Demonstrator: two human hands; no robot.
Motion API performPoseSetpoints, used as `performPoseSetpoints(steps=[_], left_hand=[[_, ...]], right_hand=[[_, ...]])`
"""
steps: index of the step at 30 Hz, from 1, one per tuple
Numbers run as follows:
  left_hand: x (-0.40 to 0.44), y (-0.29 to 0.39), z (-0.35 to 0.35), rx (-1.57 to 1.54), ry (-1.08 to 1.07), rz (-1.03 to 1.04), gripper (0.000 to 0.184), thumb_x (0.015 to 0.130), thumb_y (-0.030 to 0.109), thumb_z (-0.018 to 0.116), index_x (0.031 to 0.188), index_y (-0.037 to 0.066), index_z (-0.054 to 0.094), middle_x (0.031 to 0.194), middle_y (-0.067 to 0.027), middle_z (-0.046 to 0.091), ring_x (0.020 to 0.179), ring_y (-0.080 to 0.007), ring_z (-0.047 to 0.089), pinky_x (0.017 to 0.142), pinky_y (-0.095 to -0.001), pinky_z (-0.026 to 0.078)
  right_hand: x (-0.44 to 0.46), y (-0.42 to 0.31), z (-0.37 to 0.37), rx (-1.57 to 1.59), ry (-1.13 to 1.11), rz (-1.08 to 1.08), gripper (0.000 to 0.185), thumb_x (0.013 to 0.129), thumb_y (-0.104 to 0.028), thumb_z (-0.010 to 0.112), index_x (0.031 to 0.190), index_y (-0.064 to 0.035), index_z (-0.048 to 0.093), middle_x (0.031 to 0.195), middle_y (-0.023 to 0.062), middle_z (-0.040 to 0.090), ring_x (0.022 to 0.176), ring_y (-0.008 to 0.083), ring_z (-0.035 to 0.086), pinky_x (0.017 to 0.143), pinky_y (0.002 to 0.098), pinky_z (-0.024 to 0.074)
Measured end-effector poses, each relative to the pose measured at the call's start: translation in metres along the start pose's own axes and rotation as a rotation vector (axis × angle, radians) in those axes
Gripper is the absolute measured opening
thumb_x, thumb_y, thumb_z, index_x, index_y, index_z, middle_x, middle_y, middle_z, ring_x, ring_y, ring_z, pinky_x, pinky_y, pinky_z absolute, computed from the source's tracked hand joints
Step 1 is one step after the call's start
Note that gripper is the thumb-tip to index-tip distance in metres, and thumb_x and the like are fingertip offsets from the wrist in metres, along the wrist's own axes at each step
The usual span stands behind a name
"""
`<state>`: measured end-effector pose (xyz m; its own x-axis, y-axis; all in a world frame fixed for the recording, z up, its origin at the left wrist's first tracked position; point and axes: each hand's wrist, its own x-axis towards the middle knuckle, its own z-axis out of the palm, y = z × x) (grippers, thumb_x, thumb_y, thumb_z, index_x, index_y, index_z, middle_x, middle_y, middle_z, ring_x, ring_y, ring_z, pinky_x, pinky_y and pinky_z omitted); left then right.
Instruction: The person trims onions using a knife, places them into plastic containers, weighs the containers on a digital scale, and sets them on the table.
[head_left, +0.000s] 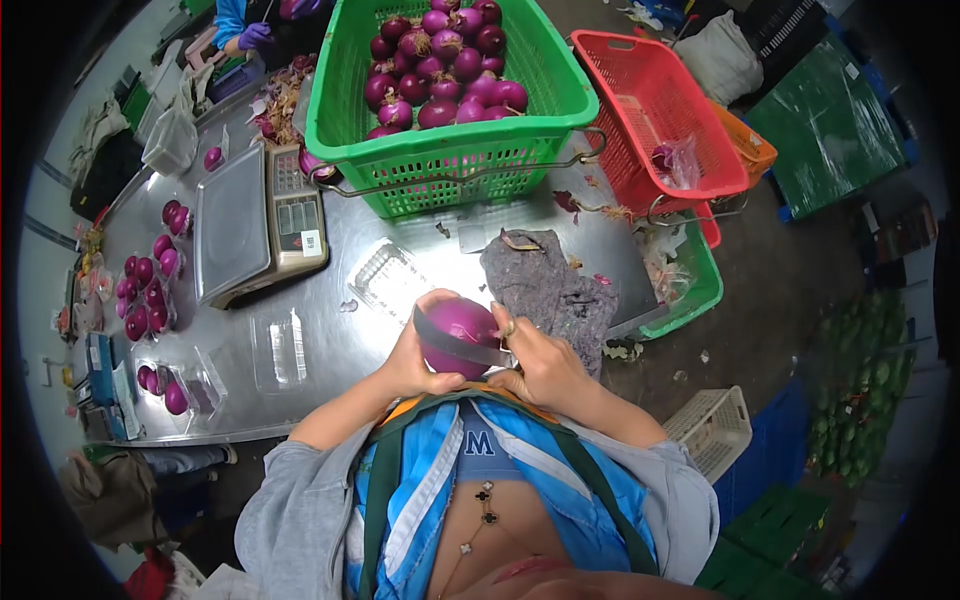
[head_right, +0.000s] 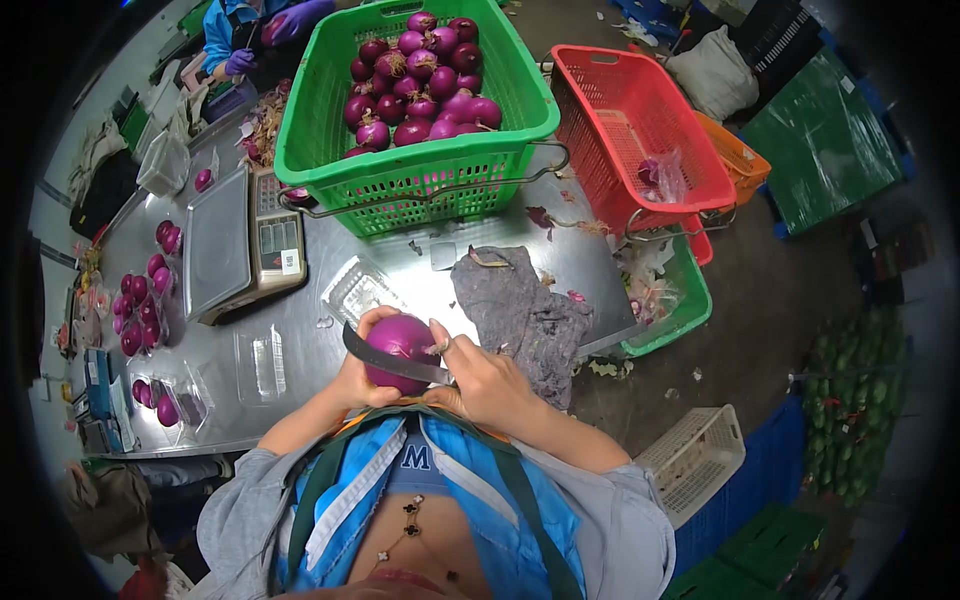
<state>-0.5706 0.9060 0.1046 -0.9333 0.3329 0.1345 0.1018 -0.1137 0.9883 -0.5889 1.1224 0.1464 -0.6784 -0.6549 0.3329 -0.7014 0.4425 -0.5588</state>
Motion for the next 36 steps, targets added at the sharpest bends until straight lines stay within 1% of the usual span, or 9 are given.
performPoseSetpoints(steps=[11,14,17,20,26,30,32,34,36], left_hand=[[0.005,-0.008,0.007,0.545,0.417,0.687,0.097,0.052,0.027,0.088,0.124,0.011,0.025,0.122,-0.0236,0.038,0.115,-0.0345,0.044,0.093,-0.0428,0.040],[0.012,-0.008,-0.012,0.563,0.552,0.863,0.099,0.053,0.027,0.088,0.126,0.013,0.022,0.123,-0.0240,0.037,0.114,-0.0352,0.044,0.093,-0.0427,0.041],[-0.008,-0.020,-0.036,0.694,0.623,0.656,0.098,0.053,0.028,0.087,0.125,0.014,0.021,0.125,-0.0248,0.035,0.114,-0.0343,0.043,0.094,-0.0432,0.041],[-0.024,-0.029,-0.048,0.751,0.646,0.622,0.097,0.053,0.027,0.087,0.124,0.015,0.023,0.126,-0.0252,0.035,0.115,-0.0339,0.043,0.093,-0.0427,0.042],[-0.038,-0.024,-0.050,0.884,0.504,0.724,0.091,0.054,0.025,0.087,0.123,0.014,0.027,0.124,-0.0239,0.040,0.109,-0.0366,0.049,0.092,-0.0427,0.043],[-0.048,-0.016,-0.044,0.482,0.826,0.500,0.097,0.053,0.027,0.086,0.126,0.012,0.022,0.126,-0.0218,0.037,0.116,-0.0302,0.043,0.095,-0.0416,0.040],[-0.052,-0.002,-0.064,0.261,0.962,0.442,0.091,0.054,0.011,0.080,0.125,0.009,0.023,0.126,-0.0183,0.036,0.116,-0.0277,0.041,0.098,-0.0386,0.036],[-0.075,0.013,-0.096,0.278,1.009,0.185,0.090,0.055,0.011,0.079,0.126,0.008,0.024,0.123,-0.0151,0.038,0.114,-0.0269,0.044,0.096,-0.0377,0.039],[-0.111,-0.005,-0.146,0.774,1.062,0.019,0.087,0.054,0.014,0.081,0.124,0.006,0.030,0.120,-0.0166,0.043,0.111,-0.0280,0.047,0.094,-0.0372,0.041]], right_hand=[[-0.006,0.008,0.027,0.170,0.066,0.133,0.072,0.083,-0.034,0.060,0.134,0.0049,0.029,0.091,0.0156,0.054,0.067,0.0298,0.058,0.058,0.0353,0.0482],[-0.041,0.039,0.071,0.391,0.141,0.388,0.055,0.089,-0.017,0.056,0.135,0.0017,0.033,0.090,0.0087,0.054,0.073,0.0162,0.054,0.064,0.0282,0.0454],[-0.028,0.027,0.070,0.755,0.008,0.524,0.050,0.090,-0.011,0.052,0.135,0.0000,0.035,0.091,0.0045,0.052,0.068,0.0100,0.048,0.063,0.0224,0.0420],[0.000,0.026,0.069,0.784,0.219,0.538,0.050,0.083,-0.012,0.061,0.128,0.0014,0.043,0.087,0.0062,0.053,0.075,0.0081,0.048,0.061,0.0236,0.0414],[0.062,-0.005,0.088,0.797,0.106,0.092,0.031,0.077,0.004,0.061,0.106,-0.0001,0.050,0.085,0.0033,0.052,0.065,0.0045,0.043,0.057,0.0176,0.0377],[0.074,-0.013,0.122,1.206,0.305,0.474,0.015,0.088,-0.009,0.055,0.096,-0.0041,0.043,0.061,0.0026,0.047,0.045,0.0077,0.043,0.040,0.0222,0.0363],[0.070,0.018,0.144,1.258,0.319,0.809,0.020,0.086,-0.012,0.059,0.097,-0.0049,0.043,0.061,0.0025,0.047,0.046,0.0073,0.043,0.041,0.0224,0.0368],[0.029,0.104,0.178,0.675,0.218,0.736,0.035,0.081,-0.010,0.065,0.109,-0.0042,0.044,0.066,0.0028,0.048,0.053,0.0072,0.046,0.047,0.0212,0.0393],[0.017,0.097,0.149,0.434,0.429,0.639,0.050,0.077,-0.006,0.067,0.121,-0.0043,0.043,0.072,0.0025,0.050,0.061,0.0069,0.048,0.053,0.0198,0.0404]])
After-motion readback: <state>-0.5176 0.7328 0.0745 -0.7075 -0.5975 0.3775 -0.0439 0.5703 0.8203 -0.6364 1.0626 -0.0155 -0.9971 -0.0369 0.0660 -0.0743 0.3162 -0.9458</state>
